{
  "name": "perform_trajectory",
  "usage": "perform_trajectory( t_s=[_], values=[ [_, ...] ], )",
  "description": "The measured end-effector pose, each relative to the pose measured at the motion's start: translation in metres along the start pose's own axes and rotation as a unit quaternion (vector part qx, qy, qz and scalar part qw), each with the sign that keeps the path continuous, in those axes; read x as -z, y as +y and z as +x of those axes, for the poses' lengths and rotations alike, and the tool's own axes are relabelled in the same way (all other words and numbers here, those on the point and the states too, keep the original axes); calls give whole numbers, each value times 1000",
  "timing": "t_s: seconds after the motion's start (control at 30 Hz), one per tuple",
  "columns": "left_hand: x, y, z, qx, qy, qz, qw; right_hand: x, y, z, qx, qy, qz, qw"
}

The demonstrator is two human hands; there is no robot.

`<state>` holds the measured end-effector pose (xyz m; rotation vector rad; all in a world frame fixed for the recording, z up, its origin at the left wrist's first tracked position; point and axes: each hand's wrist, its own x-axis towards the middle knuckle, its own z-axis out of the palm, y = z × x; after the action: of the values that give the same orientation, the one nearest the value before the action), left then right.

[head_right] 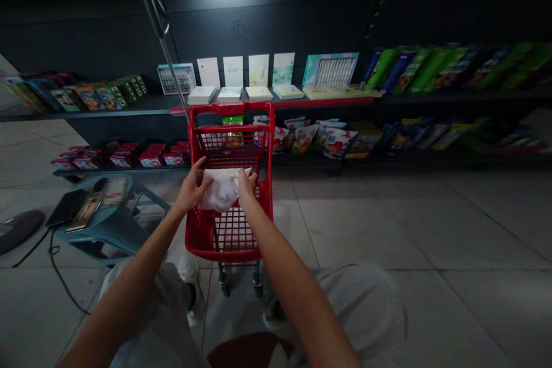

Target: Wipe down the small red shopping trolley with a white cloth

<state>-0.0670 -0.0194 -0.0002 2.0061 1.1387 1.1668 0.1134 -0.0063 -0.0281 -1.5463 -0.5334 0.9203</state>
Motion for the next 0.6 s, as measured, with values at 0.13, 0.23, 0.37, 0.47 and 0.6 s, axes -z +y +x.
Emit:
perform_trajectory(
  t_s=[0.13,0.23,0.37,0.47,0.6],
  values=[
    [0,1,-2,7,-33,93,995,3,-4,-6,243,28,-91,965],
    [-1,0,-3,-5,-36,126,991,-1,0,-12,312,-193,-200,908],
    [-2,-2,-2,-15,-10,101,995,-11,11,-17,241,-346,-268,866],
    [-1,-1,-3,-32,-11,81,996,-14,15,-15,224,-326,-234,888],
    [0,2,-5,-58,1,69,996,-10,16,-5,153,-200,-188,949]
  ],
)
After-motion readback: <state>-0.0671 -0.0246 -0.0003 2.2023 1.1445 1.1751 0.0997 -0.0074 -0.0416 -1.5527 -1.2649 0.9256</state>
